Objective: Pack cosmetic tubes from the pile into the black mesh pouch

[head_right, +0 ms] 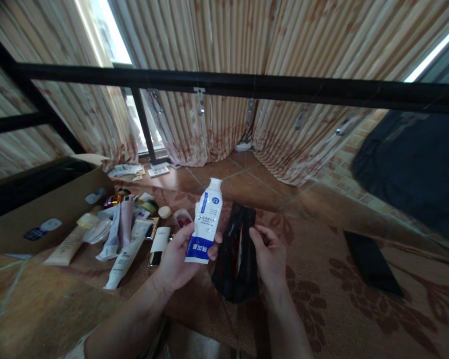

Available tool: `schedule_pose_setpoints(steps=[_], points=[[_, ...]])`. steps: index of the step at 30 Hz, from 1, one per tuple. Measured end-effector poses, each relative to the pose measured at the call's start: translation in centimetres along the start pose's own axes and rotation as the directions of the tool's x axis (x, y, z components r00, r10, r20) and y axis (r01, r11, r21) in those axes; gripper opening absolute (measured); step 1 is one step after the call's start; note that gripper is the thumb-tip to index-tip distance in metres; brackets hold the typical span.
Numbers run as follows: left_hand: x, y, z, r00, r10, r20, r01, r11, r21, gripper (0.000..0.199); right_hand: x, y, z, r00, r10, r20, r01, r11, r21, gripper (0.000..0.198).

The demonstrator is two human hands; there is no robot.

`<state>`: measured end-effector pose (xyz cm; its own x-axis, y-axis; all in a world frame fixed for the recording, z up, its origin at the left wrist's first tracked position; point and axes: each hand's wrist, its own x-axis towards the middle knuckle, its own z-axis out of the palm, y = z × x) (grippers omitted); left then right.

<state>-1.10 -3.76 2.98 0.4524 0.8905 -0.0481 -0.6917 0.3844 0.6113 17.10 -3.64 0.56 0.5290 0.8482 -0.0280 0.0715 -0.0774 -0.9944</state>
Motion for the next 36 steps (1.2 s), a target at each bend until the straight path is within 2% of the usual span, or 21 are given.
schedule_pose_setpoints(steps=[5,12,21,36], points=[[-0.17,0.30,0.08,0.999,0.031,0.037,-0.029,0.998,-0.060,0.038,-0.02,0.10,0.00,1.000,-0.001,-0.016,0.001,1.000,-0.011,0.037],[-0.28,0.43,0.06,0.999,0.009,0.034,-0.007,0.998,-0.060,0.038,0.08,0.37,-0.12,1.000,-0.024,0.020,0.025,1.000,-0.015,0.038],[-0.32,0.64,-0.07,0.999,-0.038,-0.004,0.037,0.992,-0.119,0.033,0.00,0.20,0.01,1.000,0.005,-0.006,-0.005,1.000,-0.013,0.039],[0.22,0.27,-0.39,0.998,-0.058,0.039,0.063,0.984,-0.164,0.029,-0.17,-0.19,0.04,1.000,0.007,-0.008,-0.007,1.000,-0.029,0.035]])
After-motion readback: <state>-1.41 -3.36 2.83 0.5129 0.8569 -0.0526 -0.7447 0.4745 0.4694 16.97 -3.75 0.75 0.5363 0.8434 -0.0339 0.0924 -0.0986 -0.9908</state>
